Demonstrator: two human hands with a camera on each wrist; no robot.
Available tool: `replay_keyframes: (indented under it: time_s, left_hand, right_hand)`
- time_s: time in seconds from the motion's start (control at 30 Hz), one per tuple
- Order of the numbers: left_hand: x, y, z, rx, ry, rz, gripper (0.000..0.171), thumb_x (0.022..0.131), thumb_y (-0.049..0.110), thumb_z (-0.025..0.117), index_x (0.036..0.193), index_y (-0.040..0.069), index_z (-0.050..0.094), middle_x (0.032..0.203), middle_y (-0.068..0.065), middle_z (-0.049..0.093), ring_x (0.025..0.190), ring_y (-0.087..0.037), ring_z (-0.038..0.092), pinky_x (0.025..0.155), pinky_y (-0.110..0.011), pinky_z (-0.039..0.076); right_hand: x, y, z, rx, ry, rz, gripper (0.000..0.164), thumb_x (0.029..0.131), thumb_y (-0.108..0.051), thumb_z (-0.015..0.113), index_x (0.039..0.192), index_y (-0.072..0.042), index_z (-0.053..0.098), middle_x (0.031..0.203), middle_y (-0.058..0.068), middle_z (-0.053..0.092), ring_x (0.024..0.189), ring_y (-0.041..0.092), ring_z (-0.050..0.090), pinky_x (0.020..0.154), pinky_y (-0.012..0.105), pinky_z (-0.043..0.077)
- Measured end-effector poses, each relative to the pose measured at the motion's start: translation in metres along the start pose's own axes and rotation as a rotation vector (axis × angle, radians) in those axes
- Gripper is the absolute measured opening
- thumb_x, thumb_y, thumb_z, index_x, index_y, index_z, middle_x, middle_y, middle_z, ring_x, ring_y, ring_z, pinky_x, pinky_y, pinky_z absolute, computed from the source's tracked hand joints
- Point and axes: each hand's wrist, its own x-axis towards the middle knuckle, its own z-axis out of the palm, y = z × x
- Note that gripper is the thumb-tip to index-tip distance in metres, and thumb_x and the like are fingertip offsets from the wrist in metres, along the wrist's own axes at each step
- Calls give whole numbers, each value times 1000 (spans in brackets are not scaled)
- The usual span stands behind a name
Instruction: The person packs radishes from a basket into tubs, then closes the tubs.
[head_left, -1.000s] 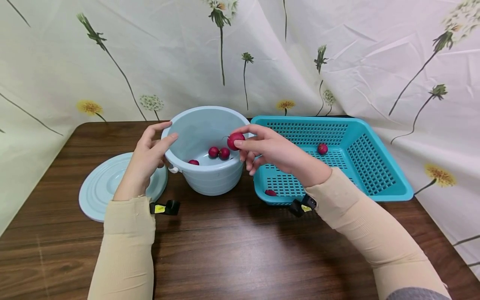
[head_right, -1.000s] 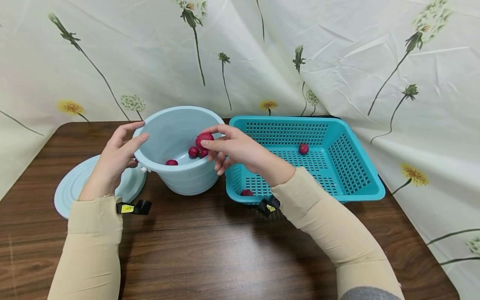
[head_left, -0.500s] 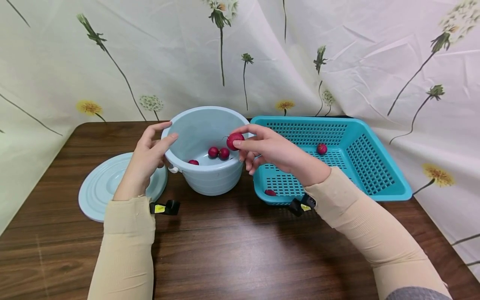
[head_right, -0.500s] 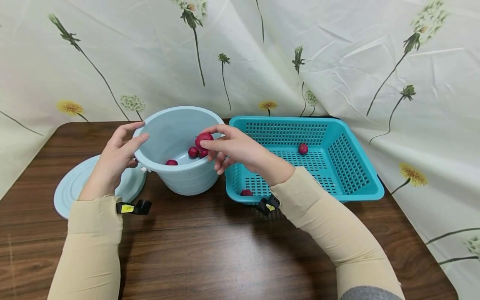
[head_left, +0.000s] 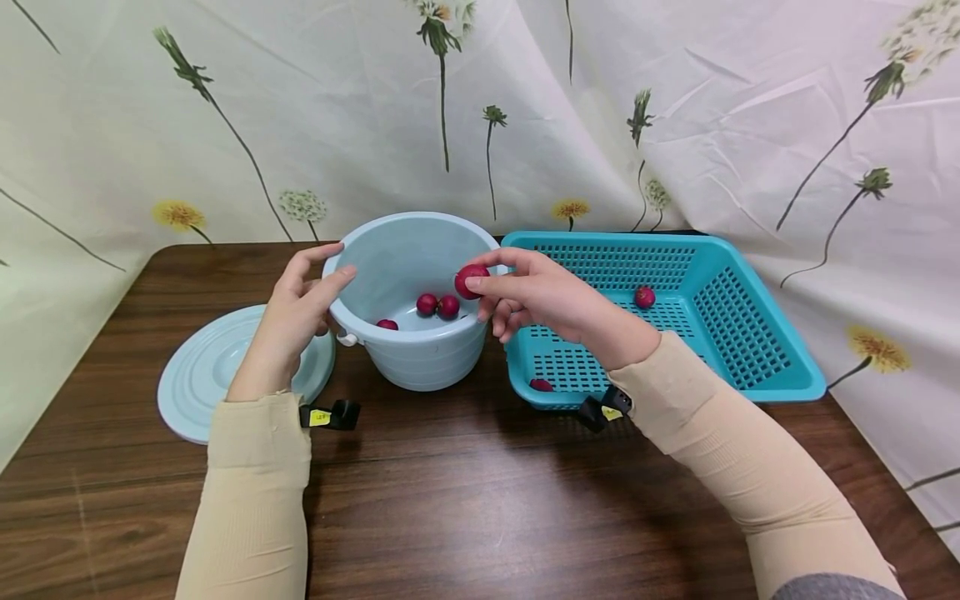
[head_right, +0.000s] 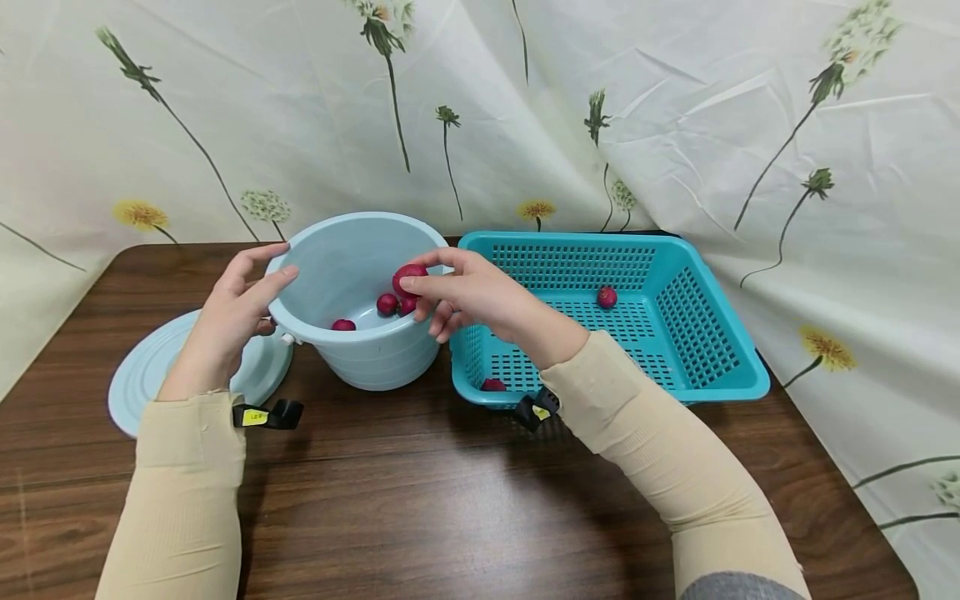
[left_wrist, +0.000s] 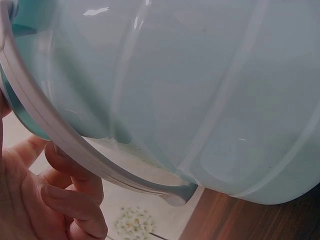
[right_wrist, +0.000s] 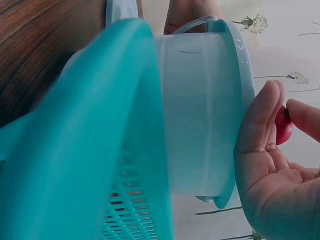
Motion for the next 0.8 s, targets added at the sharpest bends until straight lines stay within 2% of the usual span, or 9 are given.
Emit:
replay_keyframes:
  time_s: [0.4,0.8]
  left_hand:
    - [0,-1,0,12,10,18,58,96,49,58,148,28,42,91,5,65,57,-10,54,57,-26,42]
    - [0,-1,1,20,14,18,58,96,50,58,147,29,43,95,5,65,58,-9,53,58,-27,42]
  right_hand:
    - [2,0,1,2,14,25,37,101,-22,57,135,-9,49,81,7,68,57,17,61,61,29,55]
    - [-2,-2,-8,-19,-43,24,36,101,-20,56,135,-9,49,87,10,68,59,18,61,64,31,56]
